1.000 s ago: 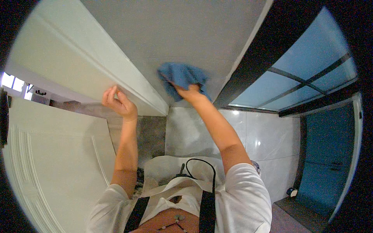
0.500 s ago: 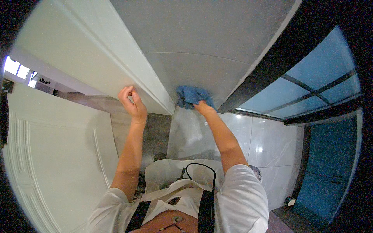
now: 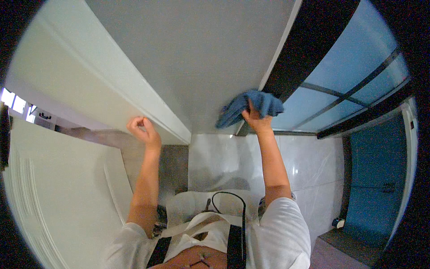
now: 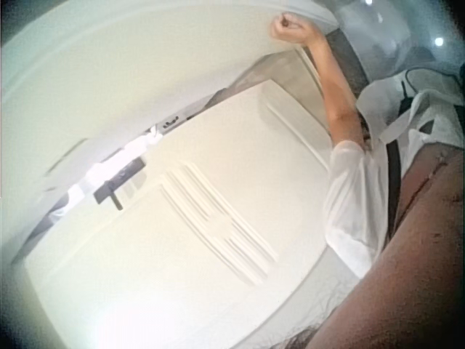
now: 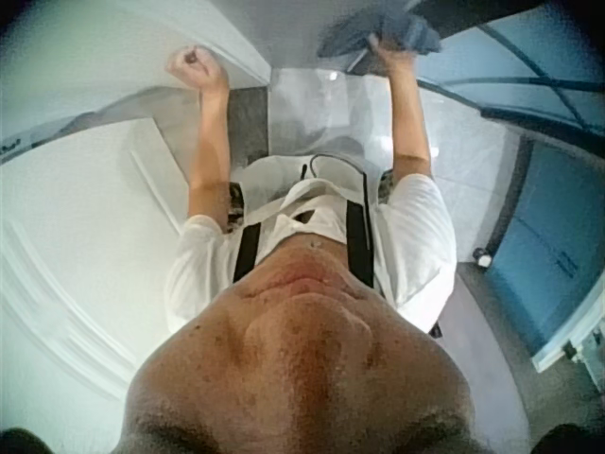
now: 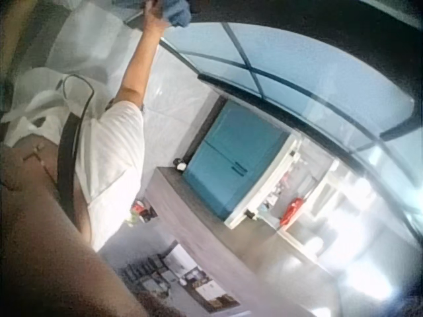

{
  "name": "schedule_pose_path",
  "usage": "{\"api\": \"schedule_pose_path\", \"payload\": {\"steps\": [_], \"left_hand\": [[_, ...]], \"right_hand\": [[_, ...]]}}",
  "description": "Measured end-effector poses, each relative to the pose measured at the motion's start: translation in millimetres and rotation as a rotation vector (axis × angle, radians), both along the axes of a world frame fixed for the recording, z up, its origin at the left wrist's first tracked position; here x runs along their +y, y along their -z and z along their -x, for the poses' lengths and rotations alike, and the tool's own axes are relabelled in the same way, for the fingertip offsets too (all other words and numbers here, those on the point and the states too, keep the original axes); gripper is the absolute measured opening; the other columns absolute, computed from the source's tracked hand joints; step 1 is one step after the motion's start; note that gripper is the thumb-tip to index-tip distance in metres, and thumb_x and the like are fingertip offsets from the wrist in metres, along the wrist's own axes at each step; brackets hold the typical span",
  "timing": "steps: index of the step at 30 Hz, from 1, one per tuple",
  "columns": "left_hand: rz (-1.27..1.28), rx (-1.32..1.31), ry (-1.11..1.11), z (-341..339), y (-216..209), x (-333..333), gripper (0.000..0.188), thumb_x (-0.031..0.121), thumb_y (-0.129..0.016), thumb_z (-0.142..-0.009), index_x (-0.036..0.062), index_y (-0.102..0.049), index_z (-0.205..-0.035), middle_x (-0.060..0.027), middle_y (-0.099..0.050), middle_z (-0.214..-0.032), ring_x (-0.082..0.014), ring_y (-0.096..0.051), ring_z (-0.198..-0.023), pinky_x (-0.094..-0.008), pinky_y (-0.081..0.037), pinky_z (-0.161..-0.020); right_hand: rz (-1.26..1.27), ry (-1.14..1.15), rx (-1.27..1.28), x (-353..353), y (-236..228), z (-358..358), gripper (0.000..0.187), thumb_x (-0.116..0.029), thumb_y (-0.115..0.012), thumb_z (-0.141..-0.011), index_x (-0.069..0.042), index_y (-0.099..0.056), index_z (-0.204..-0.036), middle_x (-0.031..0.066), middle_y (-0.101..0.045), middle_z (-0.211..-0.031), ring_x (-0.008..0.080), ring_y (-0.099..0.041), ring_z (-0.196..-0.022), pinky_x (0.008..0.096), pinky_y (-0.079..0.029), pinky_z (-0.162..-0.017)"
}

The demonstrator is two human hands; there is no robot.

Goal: The person cleans various surfaces in a bathroom by hand with a cloth, including a mirror, wall tiles, and a door frame.

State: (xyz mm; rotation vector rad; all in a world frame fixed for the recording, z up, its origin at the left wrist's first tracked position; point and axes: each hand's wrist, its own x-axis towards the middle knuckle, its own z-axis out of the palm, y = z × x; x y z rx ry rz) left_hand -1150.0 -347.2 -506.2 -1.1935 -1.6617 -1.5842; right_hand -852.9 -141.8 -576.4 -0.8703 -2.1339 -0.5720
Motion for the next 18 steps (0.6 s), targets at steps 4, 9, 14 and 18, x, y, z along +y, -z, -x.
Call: {"api": "schedule_pose_path", "payload": {"steps": [4, 9, 14, 18], "left_hand": [[0.013, -0.066, 0.004, -1.2, 4.2, -1.6, 0.012, 0.003, -0.051, -0.082, 0.0039, -0.046, -0.093, -0.0093, -0.043, -0.092, -0.0192, -0.042, -0.078, -0.0301, -0.038, -0.067], [-0.026, 0.0, 0.087, 9.3, -24.8, -10.6, 0.013, 0.008, -0.054, -0.083, 0.0046, -0.048, -0.093, -0.0095, -0.046, -0.088, -0.0218, -0.045, -0.078, -0.0331, -0.039, -0.07], [-0.13, 0.348, 0.008, 3.9, -114.2, -4.1, 0.015, 0.013, -0.054, -0.085, 0.0069, -0.048, -0.097, -0.0087, -0.048, -0.089, -0.023, -0.047, -0.076, -0.036, -0.04, -0.07], [-0.105, 0.557, 0.146, 3.8, -189.6, -4.8, 0.013, 0.007, -0.055, -0.078, 0.0087, -0.049, -0.09, -0.0075, -0.049, -0.088, -0.0227, -0.049, -0.068, -0.0361, -0.04, -0.064]], "right_hand": [[-0.202, 0.068, 0.344, 4.4, -124.5, 21.3, 0.071, -0.04, -0.061, -0.071, -0.008, -0.04, -0.132, 0.0176, -0.044, -0.127, 0.0371, -0.037, -0.12, 0.0513, -0.023, -0.101], [-0.25, 0.052, 0.438, 6.9, -221.6, 23.6, 0.077, -0.032, -0.062, -0.071, -0.007, -0.03, -0.137, 0.0199, -0.042, -0.129, 0.0412, -0.036, -0.119, 0.0513, -0.024, -0.101], [-0.19, 0.053, 0.485, -0.6, -237.3, 23.4, 0.074, -0.014, -0.057, -0.076, 0.003, -0.021, -0.138, 0.0266, -0.033, -0.135, 0.0432, -0.03, -0.124, 0.044, -0.017, -0.105], [-0.189, 0.006, 0.487, -14.9, -296.1, 23.4, 0.07, -0.016, -0.058, -0.08, 0.002, -0.022, -0.138, 0.0245, -0.03, -0.137, 0.0401, -0.027, -0.126, 0.0426, -0.016, -0.106]]}}
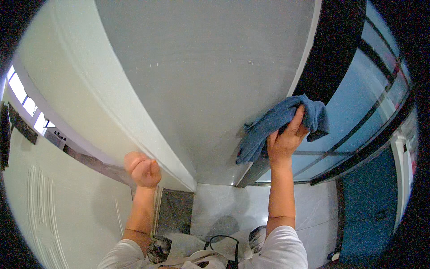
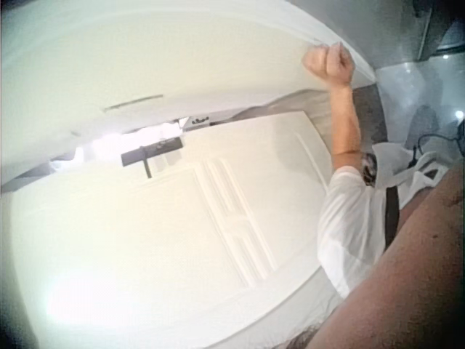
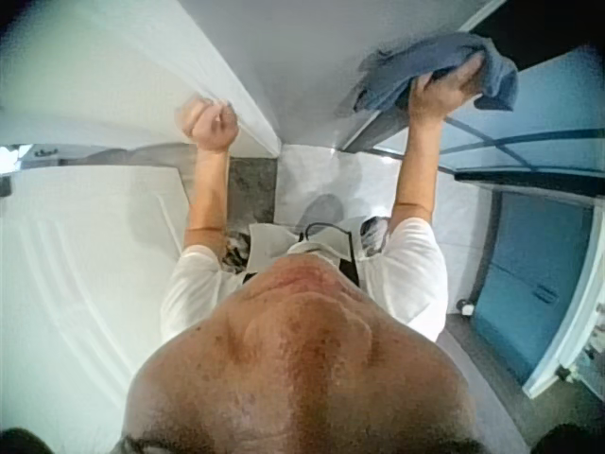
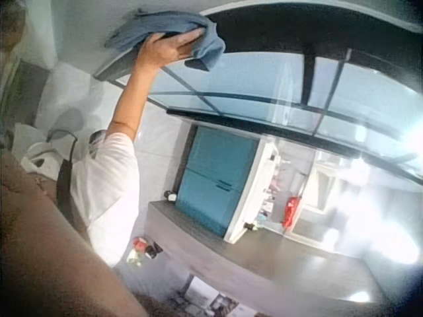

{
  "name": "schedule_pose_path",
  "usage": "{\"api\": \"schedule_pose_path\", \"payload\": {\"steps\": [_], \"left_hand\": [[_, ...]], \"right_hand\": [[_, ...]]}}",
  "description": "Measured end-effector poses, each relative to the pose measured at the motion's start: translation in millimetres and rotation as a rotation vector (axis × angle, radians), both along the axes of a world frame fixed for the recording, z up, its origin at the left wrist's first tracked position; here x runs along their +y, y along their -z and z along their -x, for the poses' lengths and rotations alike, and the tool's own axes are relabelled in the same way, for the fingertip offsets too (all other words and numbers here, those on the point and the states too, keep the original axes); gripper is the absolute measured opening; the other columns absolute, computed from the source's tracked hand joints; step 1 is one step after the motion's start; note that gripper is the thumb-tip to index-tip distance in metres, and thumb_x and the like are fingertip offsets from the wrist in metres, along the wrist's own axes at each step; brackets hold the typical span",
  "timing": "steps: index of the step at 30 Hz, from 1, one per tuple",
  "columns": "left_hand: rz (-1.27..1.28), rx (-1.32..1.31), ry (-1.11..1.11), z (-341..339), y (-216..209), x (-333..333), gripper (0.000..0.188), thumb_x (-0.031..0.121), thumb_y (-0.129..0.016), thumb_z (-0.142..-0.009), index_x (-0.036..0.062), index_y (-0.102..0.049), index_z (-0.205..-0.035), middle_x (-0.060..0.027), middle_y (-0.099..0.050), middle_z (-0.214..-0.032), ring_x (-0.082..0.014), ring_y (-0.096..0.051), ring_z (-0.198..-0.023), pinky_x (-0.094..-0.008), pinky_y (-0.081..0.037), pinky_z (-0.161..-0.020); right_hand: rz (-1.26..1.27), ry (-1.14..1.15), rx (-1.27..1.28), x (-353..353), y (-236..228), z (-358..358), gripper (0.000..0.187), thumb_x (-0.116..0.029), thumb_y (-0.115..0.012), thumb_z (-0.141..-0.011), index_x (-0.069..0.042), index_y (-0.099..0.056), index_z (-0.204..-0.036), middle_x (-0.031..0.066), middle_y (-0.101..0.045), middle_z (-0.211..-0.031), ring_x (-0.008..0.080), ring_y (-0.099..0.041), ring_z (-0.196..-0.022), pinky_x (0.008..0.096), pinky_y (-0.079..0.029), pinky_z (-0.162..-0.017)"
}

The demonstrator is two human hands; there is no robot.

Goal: The person cleans various surfaces in a bathroom by hand with a cloth, including a mirror, wall tiles, and a door frame.

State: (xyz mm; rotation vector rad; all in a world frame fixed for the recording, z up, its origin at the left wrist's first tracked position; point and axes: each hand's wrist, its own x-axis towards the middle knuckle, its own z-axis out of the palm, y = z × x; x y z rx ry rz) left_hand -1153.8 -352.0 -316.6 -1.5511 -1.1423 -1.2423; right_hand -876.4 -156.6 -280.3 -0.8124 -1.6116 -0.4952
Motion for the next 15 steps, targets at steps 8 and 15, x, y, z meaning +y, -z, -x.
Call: {"api": "schedule_pose_path", "payload": {"steps": [8, 15], "left_hand": [[0.071, 0.06, -0.023, 10.1, -90.5, 18.1, 0.019, -0.004, -0.05, -0.066, 0.0073, -0.05, -0.082, -0.0061, -0.052, -0.085, -0.0211, -0.051, -0.066, -0.0316, -0.038, -0.056], [-0.019, 0.108, -0.151, 10.0, -95.8, 25.8, 0.022, 0.002, -0.053, -0.065, 0.0139, -0.055, -0.083, 0.0018, -0.053, -0.088, -0.016, -0.051, -0.075, -0.0283, -0.037, -0.059]], "right_hand": [[-0.05, -0.05, 0.014, 8.9, -63.0, 1.4, 0.073, -0.026, -0.058, -0.081, 0.002, -0.023, -0.138, 0.0229, -0.029, -0.136, 0.036, -0.026, -0.126, 0.0432, -0.016, -0.105], [-0.055, -0.009, -0.094, 9.7, 14.2, 3.5, 0.061, -0.029, -0.063, -0.073, 0.001, -0.044, -0.122, 0.0208, -0.05, -0.114, 0.0386, -0.045, -0.106, 0.0449, -0.029, -0.096]]}}
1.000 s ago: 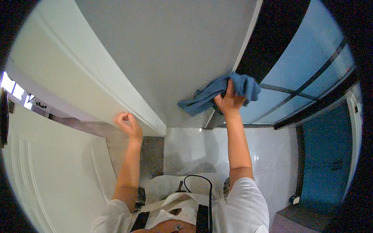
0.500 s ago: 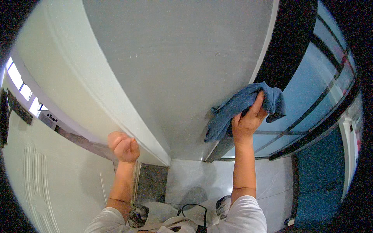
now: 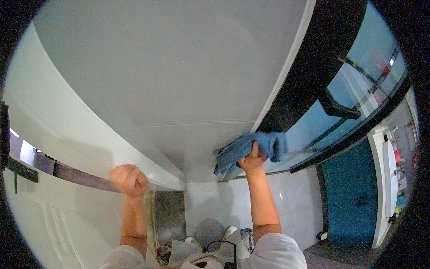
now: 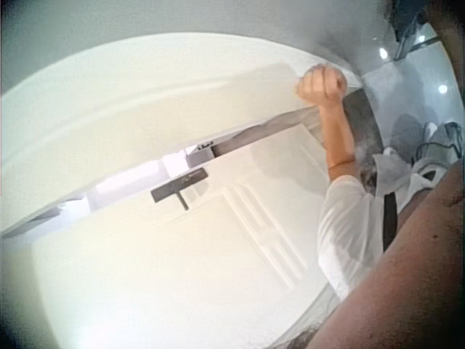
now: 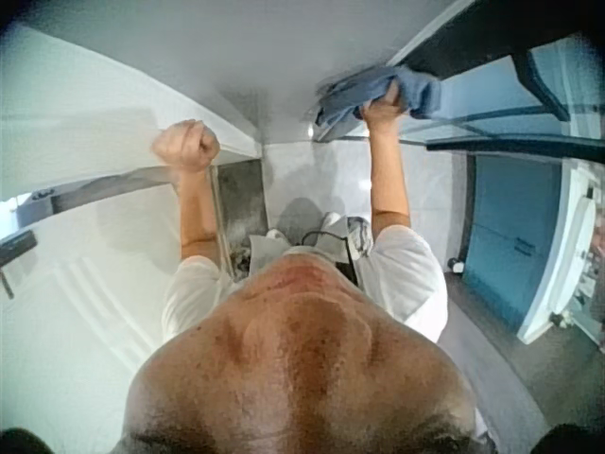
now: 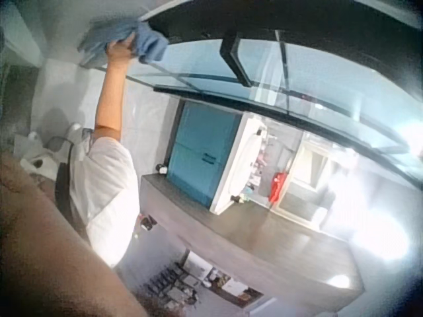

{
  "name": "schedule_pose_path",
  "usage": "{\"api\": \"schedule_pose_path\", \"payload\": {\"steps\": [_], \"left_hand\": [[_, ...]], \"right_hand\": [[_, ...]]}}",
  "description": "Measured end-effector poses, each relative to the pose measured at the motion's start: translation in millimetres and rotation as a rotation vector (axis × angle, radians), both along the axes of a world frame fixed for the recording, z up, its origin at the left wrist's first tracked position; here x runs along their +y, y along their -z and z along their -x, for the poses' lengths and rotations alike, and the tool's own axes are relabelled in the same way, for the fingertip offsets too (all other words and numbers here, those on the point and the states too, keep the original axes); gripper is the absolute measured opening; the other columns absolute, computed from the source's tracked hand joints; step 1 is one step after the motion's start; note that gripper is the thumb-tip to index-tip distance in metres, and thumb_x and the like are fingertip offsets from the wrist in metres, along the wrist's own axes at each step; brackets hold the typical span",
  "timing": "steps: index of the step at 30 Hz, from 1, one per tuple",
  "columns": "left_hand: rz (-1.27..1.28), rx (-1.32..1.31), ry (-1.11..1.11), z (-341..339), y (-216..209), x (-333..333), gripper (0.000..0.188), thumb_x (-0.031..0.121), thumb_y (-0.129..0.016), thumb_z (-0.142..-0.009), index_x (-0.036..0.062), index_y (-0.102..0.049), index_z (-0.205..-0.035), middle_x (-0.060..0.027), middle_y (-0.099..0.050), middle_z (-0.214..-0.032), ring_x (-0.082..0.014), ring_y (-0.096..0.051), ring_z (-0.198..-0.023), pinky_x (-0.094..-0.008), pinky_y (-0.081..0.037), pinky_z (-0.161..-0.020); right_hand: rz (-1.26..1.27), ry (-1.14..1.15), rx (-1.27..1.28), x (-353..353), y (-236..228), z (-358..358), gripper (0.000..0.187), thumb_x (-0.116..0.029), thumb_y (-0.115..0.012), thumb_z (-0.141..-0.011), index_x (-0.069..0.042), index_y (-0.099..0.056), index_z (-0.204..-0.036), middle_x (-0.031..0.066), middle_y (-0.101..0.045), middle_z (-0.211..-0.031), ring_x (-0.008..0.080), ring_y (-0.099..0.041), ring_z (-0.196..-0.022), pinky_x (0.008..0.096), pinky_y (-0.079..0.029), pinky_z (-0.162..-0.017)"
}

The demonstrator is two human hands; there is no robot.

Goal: The person cleans various surfaces in a bathroom by hand with a cloth, including a mirror, wall tiles, and a door frame.

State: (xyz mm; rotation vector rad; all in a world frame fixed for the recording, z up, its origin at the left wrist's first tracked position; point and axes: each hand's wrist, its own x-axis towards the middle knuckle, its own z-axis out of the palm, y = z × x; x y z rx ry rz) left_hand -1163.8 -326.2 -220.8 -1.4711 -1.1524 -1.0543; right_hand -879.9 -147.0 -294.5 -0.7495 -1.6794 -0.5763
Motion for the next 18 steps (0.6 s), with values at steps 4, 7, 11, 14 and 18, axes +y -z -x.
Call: {"api": "schedule_pose_path", "payload": {"steps": [4, 7, 11, 14, 18], "left_hand": [[0.161, -0.042, 0.043, -7.3, -6.3, -8.8, 0.025, 0.0, -0.055, -0.065, 0.0134, -0.055, -0.086, -0.0002, -0.054, -0.086, -0.0171, -0.053, -0.072, -0.029, -0.038, -0.059], [0.193, -0.069, 0.121, -12.1, -21.4, -17.5, 0.024, -0.005, -0.056, -0.067, 0.0074, -0.054, -0.088, -0.0072, -0.054, -0.084, -0.022, -0.054, -0.071, -0.0317, -0.043, -0.058], [0.118, -0.237, 0.219, -5.0, -62.8, -30.1, 0.027, -0.004, -0.056, -0.065, 0.0071, -0.057, -0.089, -0.0059, -0.055, -0.087, -0.021, -0.054, -0.07, -0.0302, -0.044, -0.058], [0.096, -0.282, 0.212, -1.8, -98.4, -36.8, 0.023, -0.005, -0.057, -0.068, 0.0048, -0.057, -0.089, -0.0081, -0.055, -0.086, -0.0227, -0.054, -0.068, -0.0309, -0.046, -0.057], [0.221, -0.436, 0.156, -7.9, -142.6, -44.0, 0.018, 0.0, -0.059, -0.073, 0.0049, -0.058, -0.09, -0.0076, -0.056, -0.084, -0.0236, -0.054, -0.068, -0.0315, -0.045, -0.056]], "right_hand": [[0.374, -0.058, -0.07, -12.7, 56.4, -26.6, 0.058, -0.032, -0.062, -0.074, 0.003, -0.045, -0.117, 0.0226, -0.049, -0.109, 0.0395, -0.045, -0.103, 0.0456, -0.031, -0.094], [0.581, -0.135, 0.016, -19.0, 39.9, -30.3, 0.067, -0.037, -0.058, -0.079, 0.008, -0.037, -0.124, 0.0268, -0.046, -0.114, 0.0422, -0.042, -0.105, 0.0458, -0.03, -0.096], [0.213, 0.05, -0.156, 3.1, -51.9, -14.9, 0.066, -0.036, -0.06, -0.077, 0.002, -0.039, -0.127, 0.0238, -0.046, -0.121, 0.0418, -0.041, -0.114, 0.049, -0.028, -0.099], [0.159, -0.022, -0.007, -3.9, -149.1, 8.2, 0.068, -0.032, -0.061, -0.077, 0.003, -0.037, -0.13, 0.024, -0.046, -0.123, 0.0402, -0.039, -0.116, 0.0479, -0.025, -0.101], [0.06, 0.082, -0.126, -10.2, -189.1, 19.2, 0.066, -0.016, -0.056, -0.076, 0.002, -0.033, -0.134, 0.0253, -0.033, -0.136, 0.0395, -0.026, -0.128, 0.0471, -0.012, -0.107]]}}
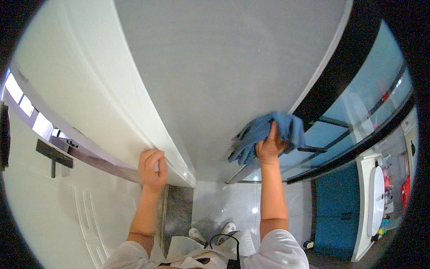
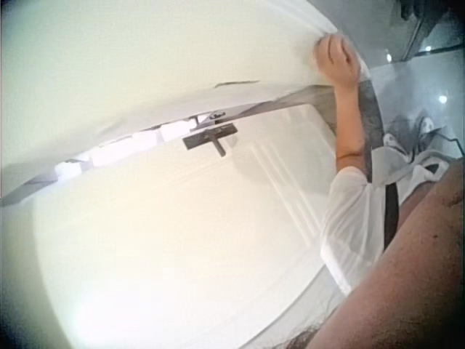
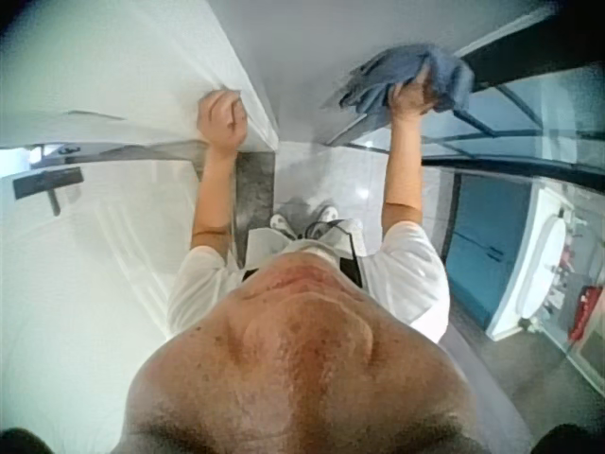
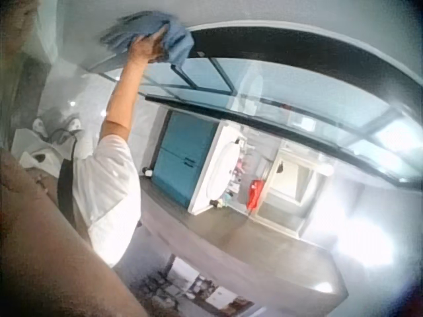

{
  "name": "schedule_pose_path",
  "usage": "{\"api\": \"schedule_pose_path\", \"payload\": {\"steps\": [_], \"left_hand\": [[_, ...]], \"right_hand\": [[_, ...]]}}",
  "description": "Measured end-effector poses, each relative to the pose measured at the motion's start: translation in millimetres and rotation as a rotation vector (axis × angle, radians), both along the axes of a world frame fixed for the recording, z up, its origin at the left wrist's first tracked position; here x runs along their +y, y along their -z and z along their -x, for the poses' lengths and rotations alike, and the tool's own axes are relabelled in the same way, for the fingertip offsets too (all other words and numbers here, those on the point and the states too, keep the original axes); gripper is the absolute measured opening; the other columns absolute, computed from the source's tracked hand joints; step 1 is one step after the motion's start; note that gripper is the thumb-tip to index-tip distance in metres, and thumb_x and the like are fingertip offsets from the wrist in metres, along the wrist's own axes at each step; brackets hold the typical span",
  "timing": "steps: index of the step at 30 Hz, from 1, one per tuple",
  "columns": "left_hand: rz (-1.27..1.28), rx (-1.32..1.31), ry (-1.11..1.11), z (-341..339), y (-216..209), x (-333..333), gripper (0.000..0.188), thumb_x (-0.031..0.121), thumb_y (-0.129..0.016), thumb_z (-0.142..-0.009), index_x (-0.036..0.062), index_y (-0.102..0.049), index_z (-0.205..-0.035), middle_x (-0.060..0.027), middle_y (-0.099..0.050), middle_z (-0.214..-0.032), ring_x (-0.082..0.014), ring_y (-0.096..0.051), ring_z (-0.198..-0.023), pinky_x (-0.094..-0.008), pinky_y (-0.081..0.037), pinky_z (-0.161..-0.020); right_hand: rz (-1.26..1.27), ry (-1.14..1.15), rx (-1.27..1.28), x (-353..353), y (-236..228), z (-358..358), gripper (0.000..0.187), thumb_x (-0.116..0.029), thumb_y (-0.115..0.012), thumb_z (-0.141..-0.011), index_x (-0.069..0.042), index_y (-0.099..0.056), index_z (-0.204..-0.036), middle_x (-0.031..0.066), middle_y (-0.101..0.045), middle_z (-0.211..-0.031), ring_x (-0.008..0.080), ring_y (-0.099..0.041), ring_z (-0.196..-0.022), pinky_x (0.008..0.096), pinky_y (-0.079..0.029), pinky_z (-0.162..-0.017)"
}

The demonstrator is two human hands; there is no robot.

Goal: The person cleans various surfaces in a bathroom by hand with a cloth, including a mirror, wall tiles, and a door frame.

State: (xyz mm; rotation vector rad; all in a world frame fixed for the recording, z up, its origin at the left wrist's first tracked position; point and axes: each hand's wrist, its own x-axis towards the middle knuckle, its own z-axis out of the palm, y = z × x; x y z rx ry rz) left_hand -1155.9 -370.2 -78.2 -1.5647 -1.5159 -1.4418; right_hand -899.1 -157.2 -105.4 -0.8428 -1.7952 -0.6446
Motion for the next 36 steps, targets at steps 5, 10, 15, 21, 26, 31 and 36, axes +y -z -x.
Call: {"api": "schedule_pose_path", "payload": {"steps": [5, 10, 15, 21, 26, 31, 36], "left_hand": [[0.283, -0.135, -0.041, -8.9, -30.3, -7.4, 0.016, 0.004, -0.058, -0.077, 0.0052, -0.06, -0.093, -0.0073, -0.056, -0.081, -0.0235, -0.056, -0.066, -0.031, -0.046, -0.06], [0.372, -0.383, 0.11, -22.0, -70.8, -20.5, 0.015, 0.005, -0.055, -0.082, 0.0039, -0.059, -0.096, -0.008, -0.056, -0.08, -0.0202, -0.056, -0.067, -0.0297, -0.046, -0.061], [0.387, -0.435, 0.28, -63.0, -134.3, -2.8, 0.014, 0.004, -0.054, -0.084, 0.0035, -0.058, -0.097, -0.0077, -0.057, -0.082, -0.017, -0.057, -0.068, -0.0282, -0.046, -0.062], [0.339, -0.309, 0.438, -132.6, -177.4, 29.5, 0.015, 0.004, -0.053, -0.084, 0.0027, -0.058, -0.098, -0.0077, -0.058, -0.083, -0.0178, -0.057, -0.07, -0.0287, -0.046, -0.063], [0.12, -0.37, 0.332, -158.9, -190.8, 71.8, 0.015, 0.005, -0.05, -0.086, 0.0016, -0.057, -0.1, -0.0093, -0.056, -0.093, -0.0158, -0.055, -0.075, -0.0268, -0.045, -0.067], [-0.05, -0.449, 0.302, -192.4, -208.9, 108.6, 0.02, 0.004, -0.044, -0.09, -0.0007, -0.052, -0.107, -0.0084, -0.045, -0.109, -0.0113, -0.051, -0.077, -0.0231, -0.045, -0.068], [-0.147, -0.197, 0.28, -226.4, -213.0, 138.1, 0.02, 0.003, -0.045, -0.089, 0.0005, -0.053, -0.106, -0.0113, -0.047, -0.108, -0.0156, -0.051, -0.084, -0.0266, -0.045, -0.071]], "right_hand": [[0.429, -0.046, 0.007, -21.9, 41.4, -7.4, 0.06, -0.01, -0.051, -0.072, -0.007, -0.044, -0.131, 0.0158, -0.042, -0.133, 0.04, -0.033, -0.125, 0.0489, -0.016, -0.106], [0.353, -0.203, 0.191, -76.1, -67.0, -18.4, 0.056, 0.0, -0.043, -0.072, 0.008, -0.038, -0.127, 0.029, -0.044, -0.122, 0.0431, -0.038, -0.117, 0.048, -0.022, -0.103], [0.266, -0.105, 0.335, -41.4, -150.4, -30.8, 0.061, 0.007, -0.037, -0.071, 0.008, -0.031, -0.131, 0.0271, -0.041, -0.126, 0.0438, -0.035, -0.116, 0.0453, -0.022, -0.102], [0.082, -0.289, 0.234, 8.1, -190.5, -13.9, 0.054, 0.003, -0.047, -0.073, -0.003, -0.045, -0.126, 0.0204, -0.041, -0.128, 0.0432, -0.034, -0.118, 0.0528, -0.022, -0.101], [0.159, -0.321, 0.034, 3.2, -294.6, -6.3, 0.055, -0.012, -0.051, -0.072, -0.015, -0.05, -0.127, 0.0154, -0.046, -0.125, 0.0368, -0.04, -0.115, 0.0429, -0.029, -0.1], [-0.092, -0.479, 0.125, 28.3, -308.7, -22.7, 0.048, -0.019, -0.055, -0.076, -0.022, -0.053, -0.125, 0.0104, -0.053, -0.119, 0.0309, -0.05, -0.106, 0.0415, -0.035, -0.094], [0.131, -0.252, -0.093, 83.8, -242.8, -105.1, 0.047, -0.03, -0.059, -0.07, -0.037, -0.058, -0.116, 0.0052, -0.051, -0.118, 0.0289, -0.047, -0.112, 0.0432, -0.038, -0.094]]}}
